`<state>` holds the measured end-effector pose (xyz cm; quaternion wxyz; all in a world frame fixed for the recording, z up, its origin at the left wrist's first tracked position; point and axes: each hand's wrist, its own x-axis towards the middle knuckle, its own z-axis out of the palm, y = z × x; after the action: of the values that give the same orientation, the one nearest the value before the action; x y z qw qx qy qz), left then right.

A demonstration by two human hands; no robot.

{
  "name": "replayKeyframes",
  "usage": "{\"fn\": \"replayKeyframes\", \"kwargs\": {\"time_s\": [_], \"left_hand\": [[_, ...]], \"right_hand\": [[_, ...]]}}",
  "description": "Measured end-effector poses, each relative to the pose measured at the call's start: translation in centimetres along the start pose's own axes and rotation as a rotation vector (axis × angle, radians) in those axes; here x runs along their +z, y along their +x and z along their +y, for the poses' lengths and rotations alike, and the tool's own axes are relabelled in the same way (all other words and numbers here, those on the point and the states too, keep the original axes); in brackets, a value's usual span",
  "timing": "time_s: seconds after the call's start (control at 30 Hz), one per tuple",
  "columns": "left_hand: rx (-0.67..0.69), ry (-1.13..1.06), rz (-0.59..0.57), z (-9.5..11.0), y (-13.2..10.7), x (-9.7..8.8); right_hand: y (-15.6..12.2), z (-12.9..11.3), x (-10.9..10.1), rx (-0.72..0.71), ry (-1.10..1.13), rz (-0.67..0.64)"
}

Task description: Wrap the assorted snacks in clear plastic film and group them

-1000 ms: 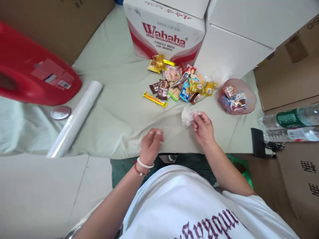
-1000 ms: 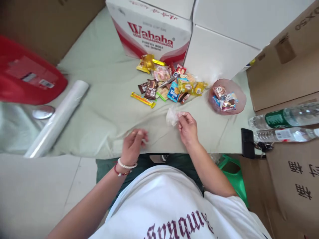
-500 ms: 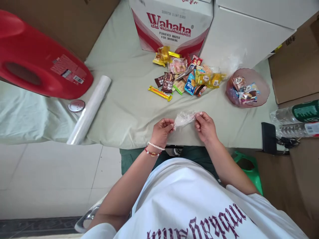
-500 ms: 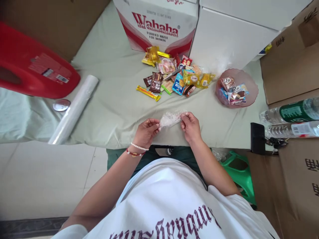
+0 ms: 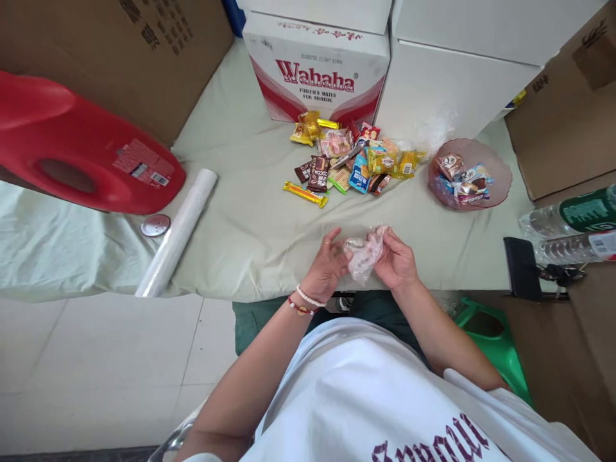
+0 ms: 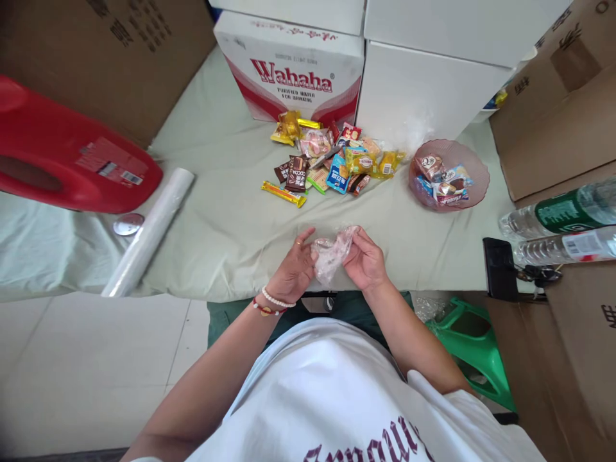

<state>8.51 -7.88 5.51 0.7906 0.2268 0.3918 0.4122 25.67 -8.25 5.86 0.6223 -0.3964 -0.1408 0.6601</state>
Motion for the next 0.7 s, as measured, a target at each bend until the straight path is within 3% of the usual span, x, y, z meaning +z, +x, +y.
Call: {"fn": "replayKeyframes", "kwargs": {"time_s": [0.07,0.13,0.37,0.47,0.57,0.7], "left_hand": [[-0.072,0.008,-0.105,-0.1,-0.1,0.2],[-0.068,0.055,-0.116,-0.2,-0.2,0.2],[0.072,0.171,0.107,-0.2,-1.3,-1.6],[0.120,0.277,0.138,0.1,-2.2,-2.5],[0.137,0.281,0.056,0.3,-3.1,-2.6],[0.029,0.113,-0.044,0.5,-3.7,-2.3]], "right_hand": [[0.1,-0.2,-0.1,0.011,-0.033,-0.001],[0.3,-0.4,-0.2,-0.009,-0.050,0.009],[1.6,-1.1,-0.6,-0.133,-0.065,0.069],[2.1,-1.0,-0.8,-0.126,-0.069,0.093],[2.4,-0.6,-0.6,-0.132,-0.101,0.112],[2.5,-0.2,0.1,-0.111,-0.144,0.105]]}}
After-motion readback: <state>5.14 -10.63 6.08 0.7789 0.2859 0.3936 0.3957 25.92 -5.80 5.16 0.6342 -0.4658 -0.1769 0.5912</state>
